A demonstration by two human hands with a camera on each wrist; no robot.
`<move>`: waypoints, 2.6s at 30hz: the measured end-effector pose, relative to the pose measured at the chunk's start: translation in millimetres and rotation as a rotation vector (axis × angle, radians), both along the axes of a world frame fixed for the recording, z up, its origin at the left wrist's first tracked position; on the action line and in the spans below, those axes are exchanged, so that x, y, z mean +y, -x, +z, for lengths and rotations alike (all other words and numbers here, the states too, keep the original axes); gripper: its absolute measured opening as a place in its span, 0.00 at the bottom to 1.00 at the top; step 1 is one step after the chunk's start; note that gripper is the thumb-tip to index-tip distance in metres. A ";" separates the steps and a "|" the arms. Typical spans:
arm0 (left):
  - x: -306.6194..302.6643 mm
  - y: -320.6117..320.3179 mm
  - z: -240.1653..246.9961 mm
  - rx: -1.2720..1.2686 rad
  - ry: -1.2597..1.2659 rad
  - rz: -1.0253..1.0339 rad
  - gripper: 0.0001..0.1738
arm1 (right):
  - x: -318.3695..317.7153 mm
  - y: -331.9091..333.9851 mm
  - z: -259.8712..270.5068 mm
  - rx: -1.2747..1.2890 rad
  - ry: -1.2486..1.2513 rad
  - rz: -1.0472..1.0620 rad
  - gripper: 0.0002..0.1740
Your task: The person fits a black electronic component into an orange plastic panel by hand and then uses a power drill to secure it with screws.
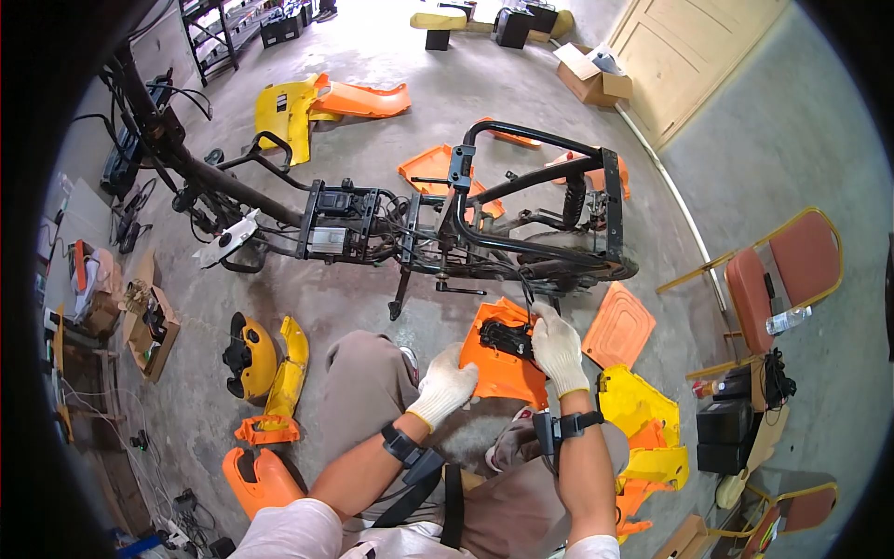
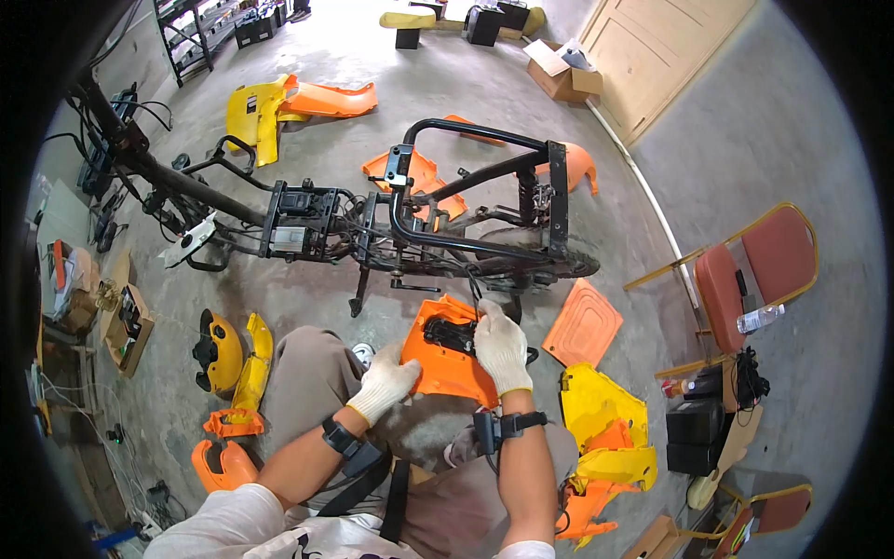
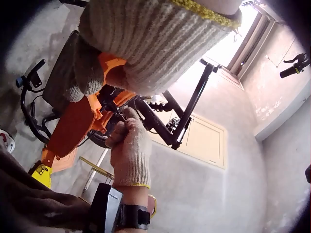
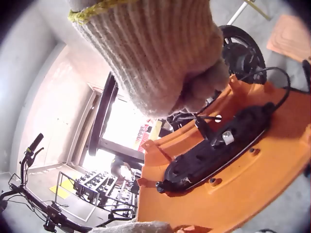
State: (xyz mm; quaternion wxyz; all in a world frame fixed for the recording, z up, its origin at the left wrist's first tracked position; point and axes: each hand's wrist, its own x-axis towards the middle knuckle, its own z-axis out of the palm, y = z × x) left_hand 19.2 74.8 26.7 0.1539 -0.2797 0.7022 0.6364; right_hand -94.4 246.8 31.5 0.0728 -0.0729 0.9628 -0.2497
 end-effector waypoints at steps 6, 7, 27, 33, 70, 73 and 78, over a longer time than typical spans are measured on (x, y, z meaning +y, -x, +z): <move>-1.3 -0.5 0.3 0.007 -0.027 -0.008 0.23 | 4.6 4.9 -7.5 -0.122 0.124 -0.027 0.19; -1.4 -0.3 1.1 0.008 -0.027 -0.009 0.23 | 7.2 6.1 -12.1 -0.122 0.124 -0.027 0.19; -2.2 1.2 -1.9 -0.023 -0.082 -0.030 0.24 | 6.2 9.9 -8.9 -0.143 -0.073 0.047 0.20; -2.8 1.2 1.2 -0.025 -0.083 -0.030 0.23 | -2.6 -2.4 -0.3 0.080 0.116 0.004 0.18; -1.6 -1.4 -5.6 0.038 -0.024 -0.054 0.22 | 1.0 -6.7 4.0 0.020 0.085 0.051 0.15; -1.0 -1.9 -6.3 0.037 -0.006 -0.046 0.21 | -0.1 -5.4 -2.8 0.039 0.074 0.039 0.15; -1.5 -1.1 -1.3 -0.020 0.023 -0.085 0.24 | -3.2 -4.5 -9.1 -0.053 0.135 -0.072 0.16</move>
